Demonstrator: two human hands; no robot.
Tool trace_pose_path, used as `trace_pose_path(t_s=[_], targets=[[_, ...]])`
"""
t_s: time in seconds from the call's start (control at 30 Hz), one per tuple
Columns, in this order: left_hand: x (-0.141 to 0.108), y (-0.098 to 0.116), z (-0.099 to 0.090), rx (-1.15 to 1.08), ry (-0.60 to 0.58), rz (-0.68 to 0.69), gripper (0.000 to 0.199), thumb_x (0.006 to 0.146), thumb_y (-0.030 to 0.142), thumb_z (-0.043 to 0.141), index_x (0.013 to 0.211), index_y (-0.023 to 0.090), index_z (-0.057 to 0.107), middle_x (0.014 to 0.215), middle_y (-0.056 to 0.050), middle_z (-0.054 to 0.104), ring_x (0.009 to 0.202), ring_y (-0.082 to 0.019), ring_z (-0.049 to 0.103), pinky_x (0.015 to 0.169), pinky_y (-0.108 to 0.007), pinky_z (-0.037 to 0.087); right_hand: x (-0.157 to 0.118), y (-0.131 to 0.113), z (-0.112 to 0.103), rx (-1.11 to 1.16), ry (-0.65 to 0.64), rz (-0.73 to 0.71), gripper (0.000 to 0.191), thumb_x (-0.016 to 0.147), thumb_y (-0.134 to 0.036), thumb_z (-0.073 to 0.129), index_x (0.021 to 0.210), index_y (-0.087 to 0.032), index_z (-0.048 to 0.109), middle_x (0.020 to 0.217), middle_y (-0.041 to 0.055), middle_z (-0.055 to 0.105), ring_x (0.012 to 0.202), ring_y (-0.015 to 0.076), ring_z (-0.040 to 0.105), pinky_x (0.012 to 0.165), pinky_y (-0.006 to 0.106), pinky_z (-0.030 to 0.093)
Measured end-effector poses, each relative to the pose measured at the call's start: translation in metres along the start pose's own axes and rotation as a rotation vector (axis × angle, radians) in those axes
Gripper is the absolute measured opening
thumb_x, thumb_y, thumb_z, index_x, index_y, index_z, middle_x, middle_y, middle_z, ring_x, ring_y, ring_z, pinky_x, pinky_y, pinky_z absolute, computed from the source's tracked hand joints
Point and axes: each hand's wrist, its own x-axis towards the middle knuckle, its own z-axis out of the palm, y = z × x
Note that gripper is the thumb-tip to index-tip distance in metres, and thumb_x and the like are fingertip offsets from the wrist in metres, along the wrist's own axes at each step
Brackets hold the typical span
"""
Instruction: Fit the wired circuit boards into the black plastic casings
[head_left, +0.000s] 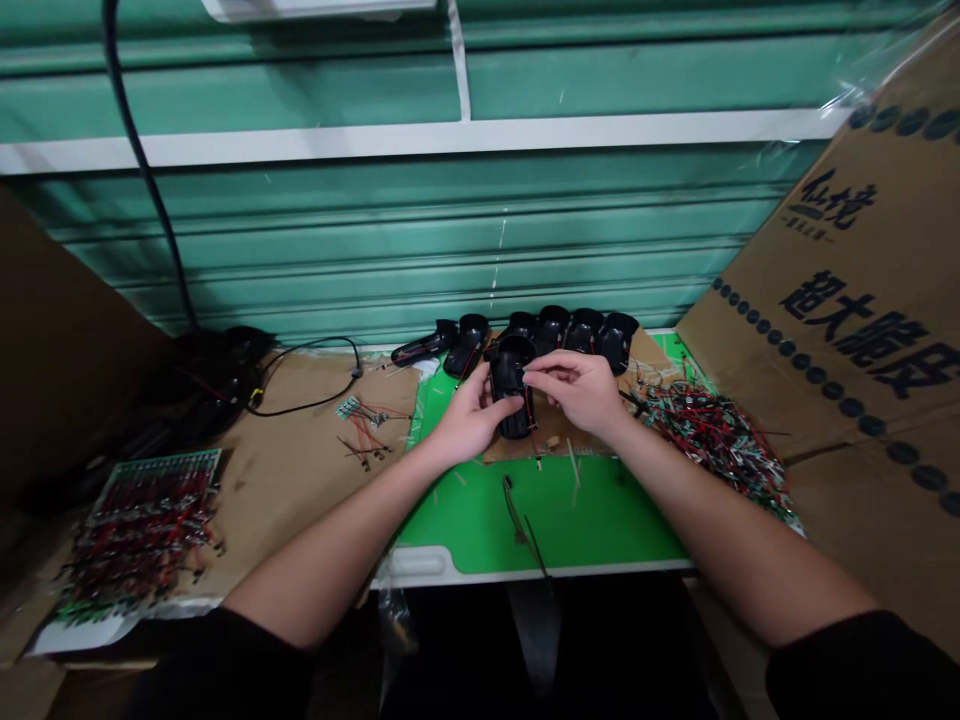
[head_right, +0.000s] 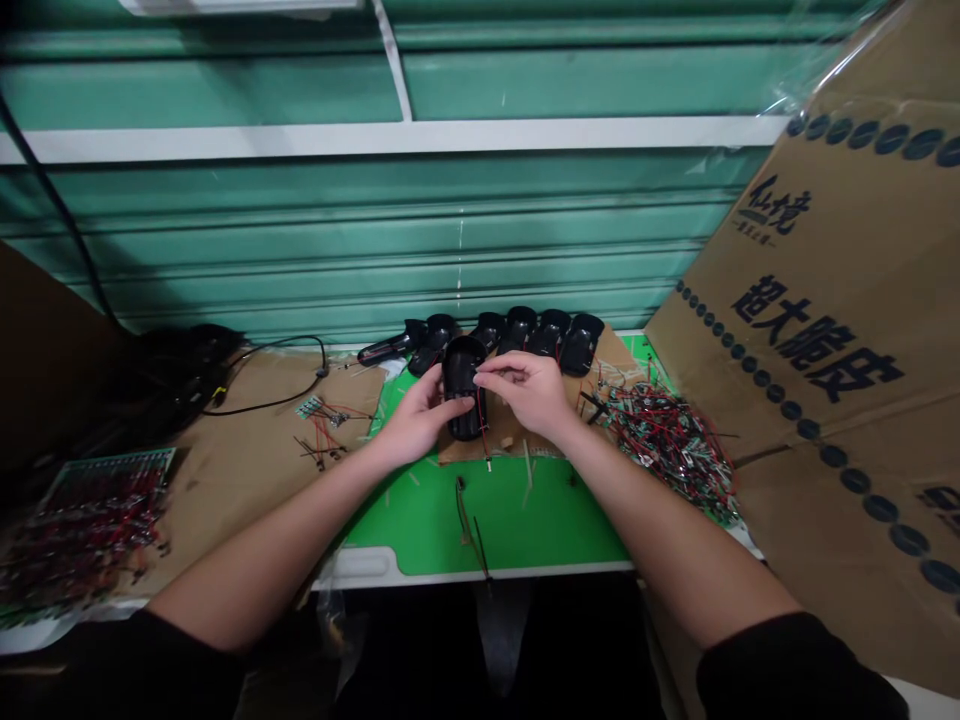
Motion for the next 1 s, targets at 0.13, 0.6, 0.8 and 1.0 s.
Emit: trace_pose_path(t_s=[0.13, 0.6, 0.8, 1.0], targets=[[-0.0014, 0.0009, 0.0014, -0.006, -0.009, -0.009, 0.063, 0.075, 0.035, 0.09, 0.128, 0.018, 0.062, 0.113, -0.007, 0.073, 0.101, -0.022, 0.069, 0.095, -0.038, 0.059, 0.0001, 0.0009, -0.0018, -0.023, -0.008, 0.002, 0.056, 0.073, -0.062, 0.093, 0.1, -0.013, 0.086, 0.088, 0.0089, 0.076, 0.058, 0.006, 0.054, 0.054, 0.021, 0.042], [-0.0026, -0.0005, 0.0035, 0.01, -0.015, -0.005, 0.065, 0.076, 0.035, 0.09, 0.131, 0.017, 0.06, 0.114, -0.008, 0.074, 0.099, -0.02, 0.069, 0.093, -0.036, 0.059, -0.0036, -0.001, -0.003, -0.225, 0.014, -0.174, 0.052, 0.082, -0.066, 0.089, 0.087, -0.015, 0.084, 0.084, 0.0077, 0.075, 0.065, 0.0073, 0.054, 0.065, 0.023, 0.043], [-0.0028, -0.0037, 0.0036, 0.027, -0.023, 0.022, 0.068, 0.078, 0.036, 0.09, 0.135, 0.018, 0.059, 0.121, -0.009, 0.075, 0.108, -0.022, 0.071, 0.098, -0.034, 0.058, -0.0052, 0.0006, -0.0028, -0.227, 0.01, -0.131, 0.057, 0.08, -0.069, 0.088, 0.087, -0.014, 0.08, 0.082, 0.0076, 0.074, 0.065, 0.0075, 0.054, 0.063, 0.022, 0.042], [-0.0021, -0.0018, 0.0026, 0.03, -0.031, 0.055, 0.063, 0.08, 0.037, 0.089, 0.132, 0.018, 0.061, 0.131, -0.012, 0.074, 0.119, -0.025, 0.071, 0.105, -0.037, 0.057, -0.003, 0.0039, 0.004, -0.126, 0.028, 0.024, 0.07, 0.071, -0.077, 0.09, 0.09, -0.015, 0.062, 0.077, 0.0034, 0.067, 0.059, 0.0045, 0.052, 0.052, 0.017, 0.037]])
